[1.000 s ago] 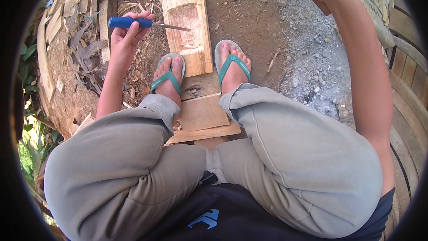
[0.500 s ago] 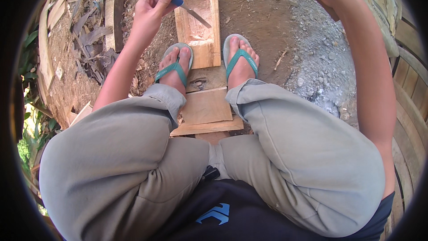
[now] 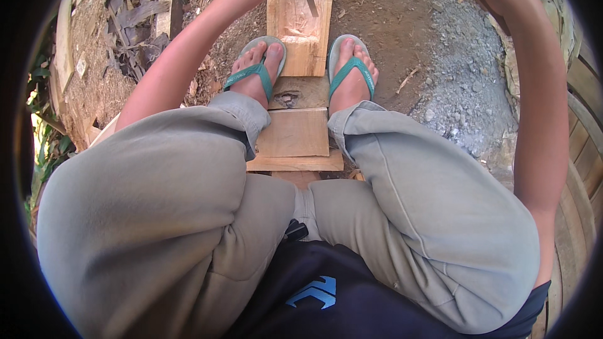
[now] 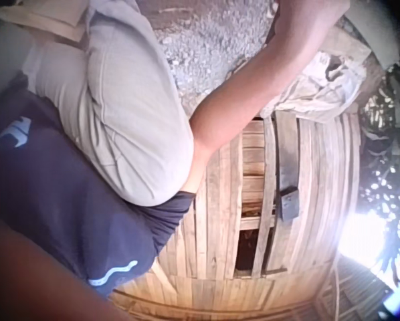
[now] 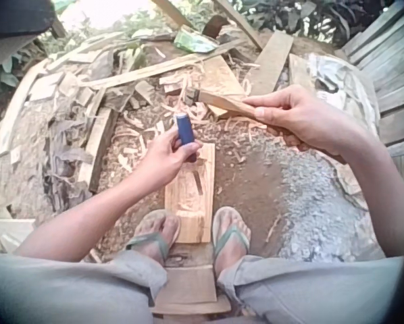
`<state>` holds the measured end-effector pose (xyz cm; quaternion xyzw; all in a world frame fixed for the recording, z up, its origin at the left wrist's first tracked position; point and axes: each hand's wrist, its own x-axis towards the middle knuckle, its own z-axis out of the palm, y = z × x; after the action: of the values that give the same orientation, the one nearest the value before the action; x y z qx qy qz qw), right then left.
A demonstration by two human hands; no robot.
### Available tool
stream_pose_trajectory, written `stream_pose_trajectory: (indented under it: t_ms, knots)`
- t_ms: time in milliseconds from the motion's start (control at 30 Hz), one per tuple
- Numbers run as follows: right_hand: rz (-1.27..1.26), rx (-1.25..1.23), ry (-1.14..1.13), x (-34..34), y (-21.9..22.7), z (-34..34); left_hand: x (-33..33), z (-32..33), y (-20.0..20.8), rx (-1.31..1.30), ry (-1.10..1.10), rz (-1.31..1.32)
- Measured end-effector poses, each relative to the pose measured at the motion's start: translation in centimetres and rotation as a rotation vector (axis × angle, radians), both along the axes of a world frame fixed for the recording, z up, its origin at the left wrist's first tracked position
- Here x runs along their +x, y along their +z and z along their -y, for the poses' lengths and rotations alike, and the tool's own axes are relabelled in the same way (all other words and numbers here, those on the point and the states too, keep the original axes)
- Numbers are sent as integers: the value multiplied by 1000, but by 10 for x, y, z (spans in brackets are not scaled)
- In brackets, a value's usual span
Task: The person carves a rectangular indentation into a wooden block using a chisel and a hammer, occasionally lifting the block to clear debris.
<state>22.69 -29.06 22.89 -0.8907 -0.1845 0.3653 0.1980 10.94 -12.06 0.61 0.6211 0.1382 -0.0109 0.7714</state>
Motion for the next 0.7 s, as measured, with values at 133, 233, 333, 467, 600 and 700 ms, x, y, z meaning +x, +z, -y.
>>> stream_pose_trajectory:
  t_ms: [133, 233, 333, 467, 600, 700]
  knots:
    - [54, -22, 109, 0, 0, -7, -1, -2, 3, 82, -35, -29]
    - [32, 16, 134, -5, 12, -12, 8, -1, 4, 185, -81, -16]
    - [154, 16, 142, -10, 11, -13, 16, 2, 16, 342, -117, -6]
    - [196, 58, 214, -10, 11, -4, 24, 6, 24, 544, -145, -10]
    - [198, -7, 253, -11, 11, -3, 29, 12, 17, 579, -123, 19]
    - [230, -12, 187, -8, 3, 2, 28, 12, 14, 563, -87, 20]
